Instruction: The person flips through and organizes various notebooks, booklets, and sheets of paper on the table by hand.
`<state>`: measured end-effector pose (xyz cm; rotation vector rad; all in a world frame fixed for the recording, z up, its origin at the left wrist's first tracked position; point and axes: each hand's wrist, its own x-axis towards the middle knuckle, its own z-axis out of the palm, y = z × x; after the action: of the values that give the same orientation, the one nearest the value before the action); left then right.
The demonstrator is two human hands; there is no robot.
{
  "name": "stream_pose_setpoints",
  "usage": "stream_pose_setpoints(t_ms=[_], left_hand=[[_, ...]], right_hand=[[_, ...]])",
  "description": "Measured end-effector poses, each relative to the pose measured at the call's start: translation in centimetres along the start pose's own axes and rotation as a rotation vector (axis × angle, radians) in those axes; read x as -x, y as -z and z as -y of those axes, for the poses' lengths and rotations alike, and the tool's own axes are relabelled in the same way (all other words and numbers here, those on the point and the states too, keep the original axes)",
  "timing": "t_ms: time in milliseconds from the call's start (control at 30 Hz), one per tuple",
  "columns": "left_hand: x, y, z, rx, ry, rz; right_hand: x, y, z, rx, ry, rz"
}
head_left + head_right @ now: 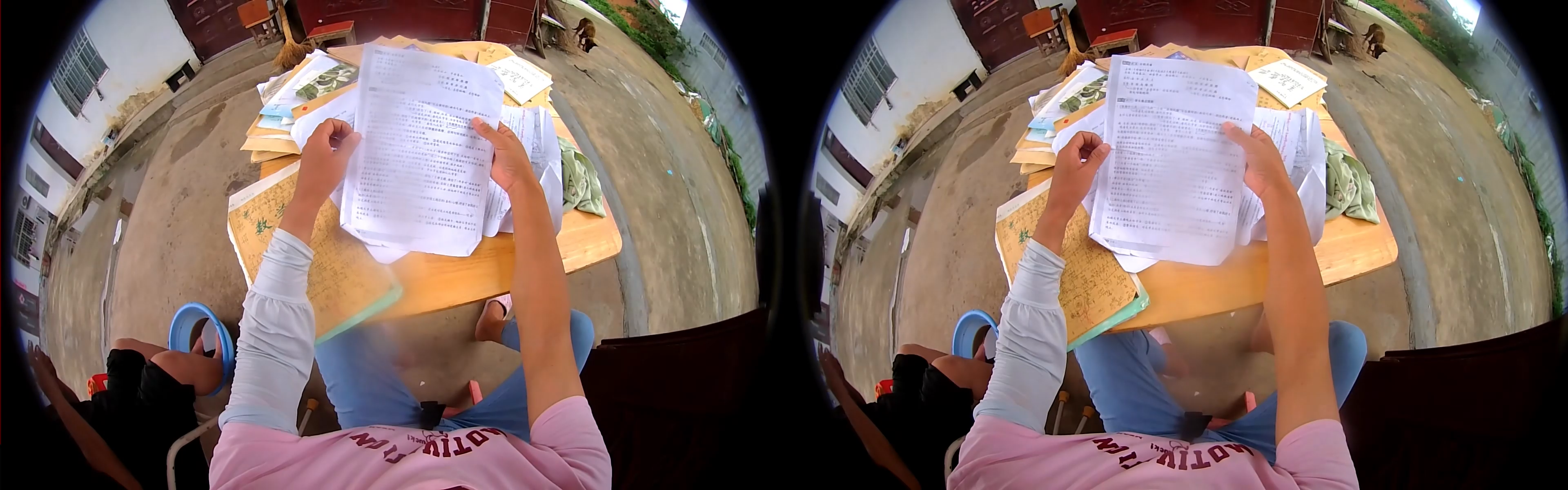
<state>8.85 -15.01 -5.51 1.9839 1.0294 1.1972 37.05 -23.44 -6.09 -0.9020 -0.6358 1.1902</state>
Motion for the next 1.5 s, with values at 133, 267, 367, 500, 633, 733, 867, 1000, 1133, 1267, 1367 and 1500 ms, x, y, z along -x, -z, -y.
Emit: stream_pose_setpoints(t_ms=[133, 267, 367, 500, 633, 733, 867, 1000, 1133, 1267, 1367, 1500], left_hand=[[0.0, 0.1, -0.4, 0.025, 0.028, 0.01], [0.0, 0.1, -0.4, 0.021, 0.031, -0.005], [0.0, 0.0, -0.2, 0.01, 0.022, -0.01], [0.0, 0.0, 0.0, 0.007, 0.053, -0.008], [0.0, 0.0, 0.0, -0.001, 0.054, -0.005], [0.0, 0.0, 0.3, 0.016, 0.029, 0.001], [0.1, -0.1, 0.1, 0.033, 0.025, -0.013], [0.1, 0.0, -0.1, 0.04, 0.076, -0.015], [-0.1, 0.2, 0.3, 0.048, 0.076, -0.034], [-0.4, 0.2, 0.9, 0.05, 0.064, -0.063], [-0.4, 0.2, 1.0, 0.101, 0.036, -0.066], [-0.2, -0.1, 0.3, 0.161, 0.038, -0.005]], right_hand=[[0.0, -0.1, 0.0, 0.015, -0.003, 0.005], [0.0, 0.0, 0.0, 0.005, -0.008, 0.016], [0.0, -0.1, 0.0, 0.001, -0.002, 0.022], [-0.3, 0.3, -0.2, -0.006, 0.01, 0.048], [-0.2, 0.3, -0.2, 0.007, 0.004, 0.045], [-0.1, 0.1, 0.0, 0.023, 0.002, 0.032], [-0.1, 0.1, -0.1, 0.024, 0.006, 0.022], [-0.3, 0.3, -0.2, 0.015, 0.013, 0.038], [-0.4, 0.2, -0.3, 0.018, 0.021, 0.062], [-0.1, -0.2, 0.0, 0.065, 0.065, 0.024], [-0.1, -0.1, 0.1, 0.1, 0.099, -0.016], [-0.3, 0.2, -0.3, 0.119, 0.1, 0.018]])
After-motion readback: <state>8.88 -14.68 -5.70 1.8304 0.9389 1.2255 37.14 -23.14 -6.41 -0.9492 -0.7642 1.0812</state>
